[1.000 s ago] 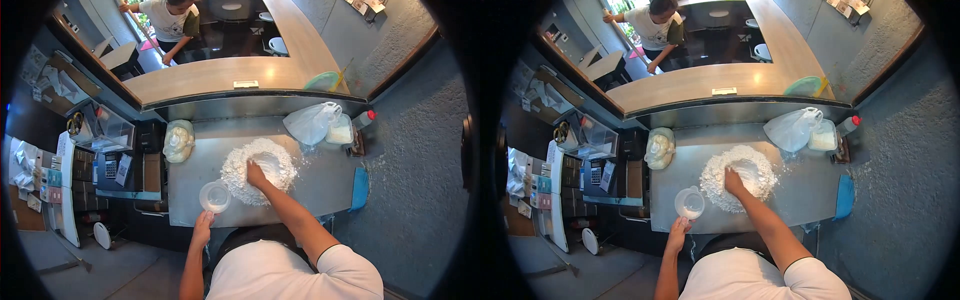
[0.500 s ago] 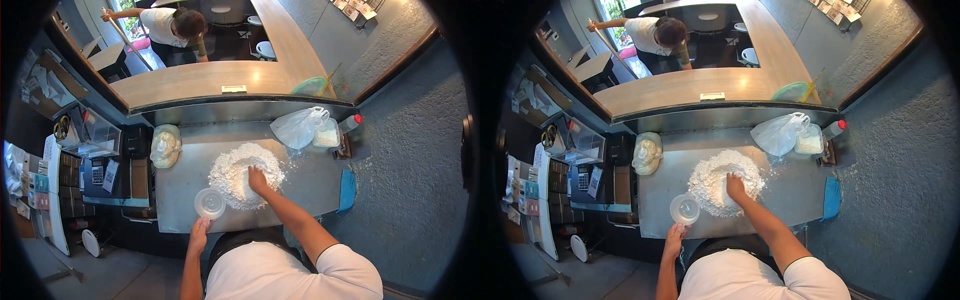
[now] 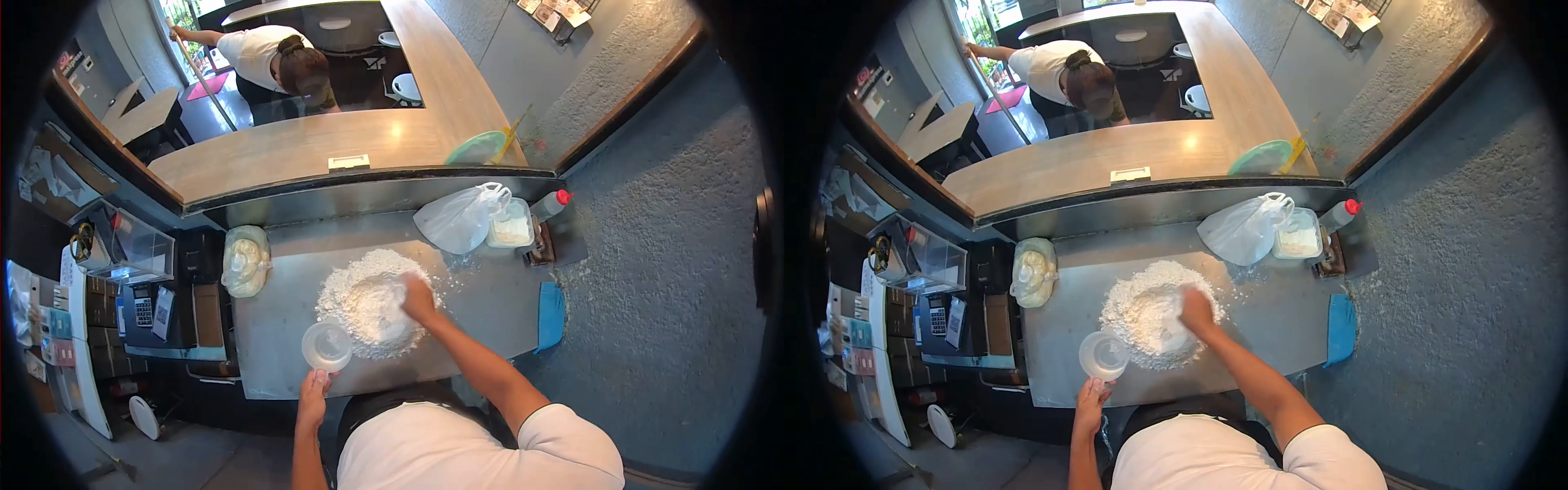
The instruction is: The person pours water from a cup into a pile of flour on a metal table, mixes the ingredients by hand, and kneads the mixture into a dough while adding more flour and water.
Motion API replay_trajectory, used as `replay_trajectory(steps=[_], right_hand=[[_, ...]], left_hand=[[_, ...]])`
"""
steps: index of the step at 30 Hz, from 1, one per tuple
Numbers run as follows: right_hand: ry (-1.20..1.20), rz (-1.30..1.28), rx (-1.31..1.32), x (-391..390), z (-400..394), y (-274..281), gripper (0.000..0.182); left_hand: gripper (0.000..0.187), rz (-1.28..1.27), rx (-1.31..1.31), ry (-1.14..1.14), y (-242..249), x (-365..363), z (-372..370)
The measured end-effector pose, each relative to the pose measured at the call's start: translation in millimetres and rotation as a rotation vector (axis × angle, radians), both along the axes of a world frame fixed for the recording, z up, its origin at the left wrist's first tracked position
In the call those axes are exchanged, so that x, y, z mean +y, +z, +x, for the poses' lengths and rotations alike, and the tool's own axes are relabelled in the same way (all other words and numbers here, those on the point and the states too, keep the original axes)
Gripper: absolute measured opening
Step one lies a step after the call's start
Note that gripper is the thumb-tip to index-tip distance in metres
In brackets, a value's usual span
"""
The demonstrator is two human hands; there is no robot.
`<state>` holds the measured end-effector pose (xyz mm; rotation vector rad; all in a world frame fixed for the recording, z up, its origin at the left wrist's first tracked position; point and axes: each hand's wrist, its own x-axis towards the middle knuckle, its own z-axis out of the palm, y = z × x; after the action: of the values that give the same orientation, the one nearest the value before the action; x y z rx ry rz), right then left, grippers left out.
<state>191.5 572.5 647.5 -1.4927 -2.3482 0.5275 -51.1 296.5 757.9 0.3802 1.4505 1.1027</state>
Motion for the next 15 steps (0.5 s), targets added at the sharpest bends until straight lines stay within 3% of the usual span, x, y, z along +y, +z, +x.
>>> replay_trajectory(steps=[2, 4, 6, 8, 9, 11, 12, 14, 15], right_hand=[[-0.419, -0.019, 0.193, 45.5, 27.1, 25.7, 0.049], [-0.8, -0.025, 0.373, 100.2, 57.6, 33.1, 0.078], [-0.981, 0.27, 0.389, 166.2, 89.9, 3.0, 0.098], [-1.115, -0.052, 0.496, 212.1, 107.7, 10.9, 0.116], [-1.111, -0.057, 0.498, 227.9, 110.1, 10.7, 0.116], [-1.167, 0.028, 0.504, 252.3, 106.8, 6.5, 0.09], [-1.156, 0.021, 0.511, 258.1, 106.9, 5.6, 0.09], [-1.048, -0.185, 0.652, 269.3, 115.2, -3.9, 0.051], [-1.041, -0.063, 0.572, 275.3, 111.6, -17.3, 0.027]], left_hand=[[0.034, -0.001, 0.004, 0.035, 8.1, 5.5, 4.2], [0.034, 0.004, -0.008, 0.039, 6.6, 7.3, 7.1], [0.034, 0.009, -0.02, 0.047, 7.7, 10.8, 13.5], [0.032, 0.045, -0.069, 0.158, 11.6, 14.3, 22.8], [0.032, 0.043, -0.065, 0.162, 13.0, 15.7, 25.1], [0.031, 0.026, -0.04, 0.145, 15.9, 17.9, 26.5], [0.031, 0.027, -0.032, 0.156, 14.5, 16.7, 26.0], [0.033, 0.026, -0.02, 0.092, 10.6, 15.1, 25.3], [0.033, 0.027, -0.018, 0.089, 11.5, 14.4, 25.5]])
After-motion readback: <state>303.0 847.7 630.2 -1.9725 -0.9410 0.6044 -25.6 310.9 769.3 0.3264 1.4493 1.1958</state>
